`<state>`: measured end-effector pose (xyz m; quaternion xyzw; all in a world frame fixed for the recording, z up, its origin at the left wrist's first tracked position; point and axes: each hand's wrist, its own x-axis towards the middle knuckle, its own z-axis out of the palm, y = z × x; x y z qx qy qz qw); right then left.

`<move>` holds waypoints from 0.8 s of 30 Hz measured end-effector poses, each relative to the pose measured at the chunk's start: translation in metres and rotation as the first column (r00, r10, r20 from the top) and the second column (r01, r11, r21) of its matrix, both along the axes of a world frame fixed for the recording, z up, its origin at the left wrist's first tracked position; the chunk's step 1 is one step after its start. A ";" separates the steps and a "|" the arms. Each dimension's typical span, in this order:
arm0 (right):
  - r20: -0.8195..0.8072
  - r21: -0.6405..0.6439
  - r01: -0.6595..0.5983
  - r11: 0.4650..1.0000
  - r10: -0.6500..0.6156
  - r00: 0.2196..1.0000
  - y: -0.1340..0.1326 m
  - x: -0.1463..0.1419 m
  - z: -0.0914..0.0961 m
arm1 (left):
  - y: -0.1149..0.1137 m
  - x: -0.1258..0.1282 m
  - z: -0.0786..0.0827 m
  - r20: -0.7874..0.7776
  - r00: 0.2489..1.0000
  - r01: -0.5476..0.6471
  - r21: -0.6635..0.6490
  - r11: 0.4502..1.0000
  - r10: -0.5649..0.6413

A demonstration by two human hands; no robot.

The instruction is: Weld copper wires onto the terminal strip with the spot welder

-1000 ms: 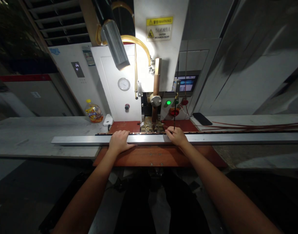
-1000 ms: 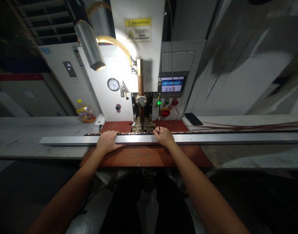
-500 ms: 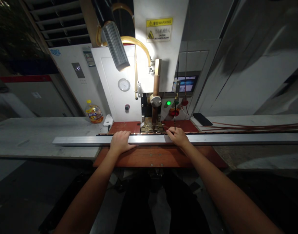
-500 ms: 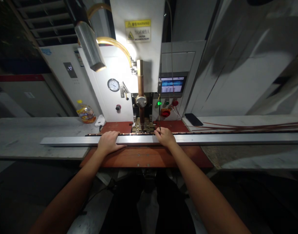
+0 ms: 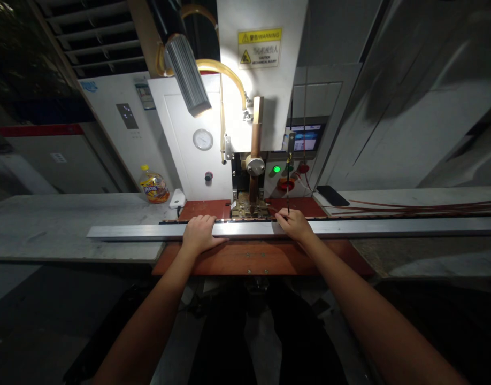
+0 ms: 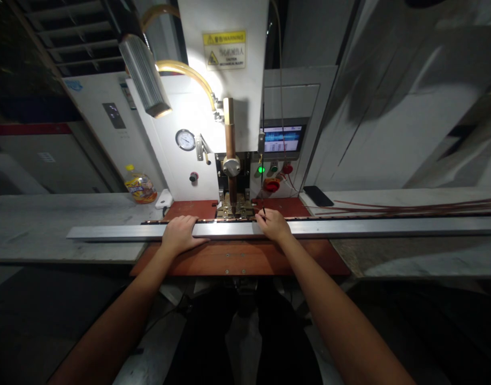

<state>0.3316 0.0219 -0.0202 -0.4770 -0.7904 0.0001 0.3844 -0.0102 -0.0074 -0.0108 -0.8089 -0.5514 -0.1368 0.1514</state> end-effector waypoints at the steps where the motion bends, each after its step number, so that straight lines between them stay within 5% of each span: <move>1: 0.002 0.000 0.000 1.000 0.000 1.000 0.000 0.000 0.000 | 0.000 0.000 0.000 0.001 1.000 0.002 -0.002 1.000 -0.002; 24: -0.011 -0.003 0.011 1.000 -0.011 1.000 0.002 0.010 -0.001 | 0.002 0.008 -0.002 0.033 0.999 0.009 -0.025 1.000 -0.008</move>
